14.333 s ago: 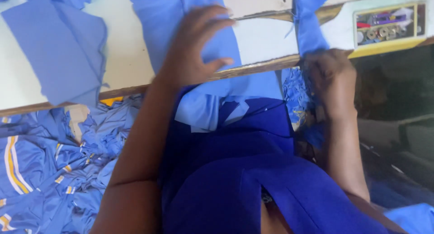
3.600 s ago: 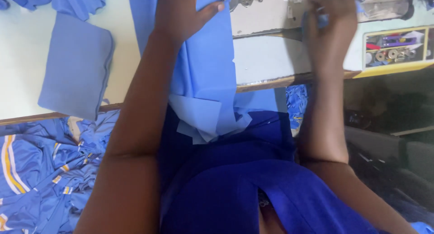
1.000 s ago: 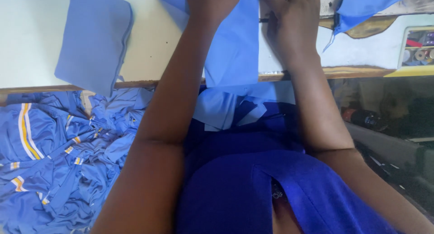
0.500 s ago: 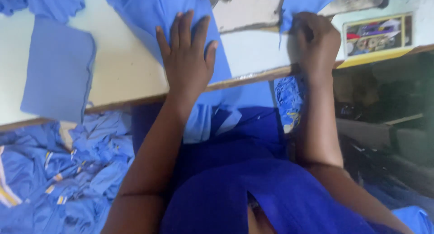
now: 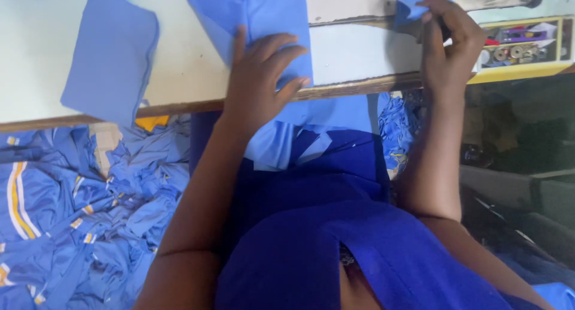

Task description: Folding and aligning blue fabric pieces on a sewing machine table

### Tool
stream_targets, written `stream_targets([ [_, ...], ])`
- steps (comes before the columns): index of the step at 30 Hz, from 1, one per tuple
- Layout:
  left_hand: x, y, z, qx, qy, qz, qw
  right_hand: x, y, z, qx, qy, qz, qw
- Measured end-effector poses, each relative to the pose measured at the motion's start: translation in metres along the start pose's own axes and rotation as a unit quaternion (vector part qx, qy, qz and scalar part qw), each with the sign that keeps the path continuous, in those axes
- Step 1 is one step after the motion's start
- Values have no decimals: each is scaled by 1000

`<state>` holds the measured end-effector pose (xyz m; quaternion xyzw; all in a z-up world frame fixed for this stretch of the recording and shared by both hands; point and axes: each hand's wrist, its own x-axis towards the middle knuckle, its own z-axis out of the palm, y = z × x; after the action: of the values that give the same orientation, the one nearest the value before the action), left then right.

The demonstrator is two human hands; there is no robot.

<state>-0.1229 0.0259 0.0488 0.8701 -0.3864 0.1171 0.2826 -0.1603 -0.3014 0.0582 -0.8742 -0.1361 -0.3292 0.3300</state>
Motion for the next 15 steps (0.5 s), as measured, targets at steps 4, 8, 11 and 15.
stream_targets([
  [4, 15, 28, -5, -327, 66, -19, 943, 4, -79, 0, 196, -210, 109, 951],
  [8, 15, 27, -4, -525, -178, -80, 828, -8, -106, 16, 301, -272, 159, 900],
  [11, 8, 28, -9, -499, -63, -134, 854, -14, -104, 25, 291, -278, 215, 890],
  [15, -3, 14, -16, -404, -18, -139, 904, -8, -96, 46, 317, -276, 273, 865],
])
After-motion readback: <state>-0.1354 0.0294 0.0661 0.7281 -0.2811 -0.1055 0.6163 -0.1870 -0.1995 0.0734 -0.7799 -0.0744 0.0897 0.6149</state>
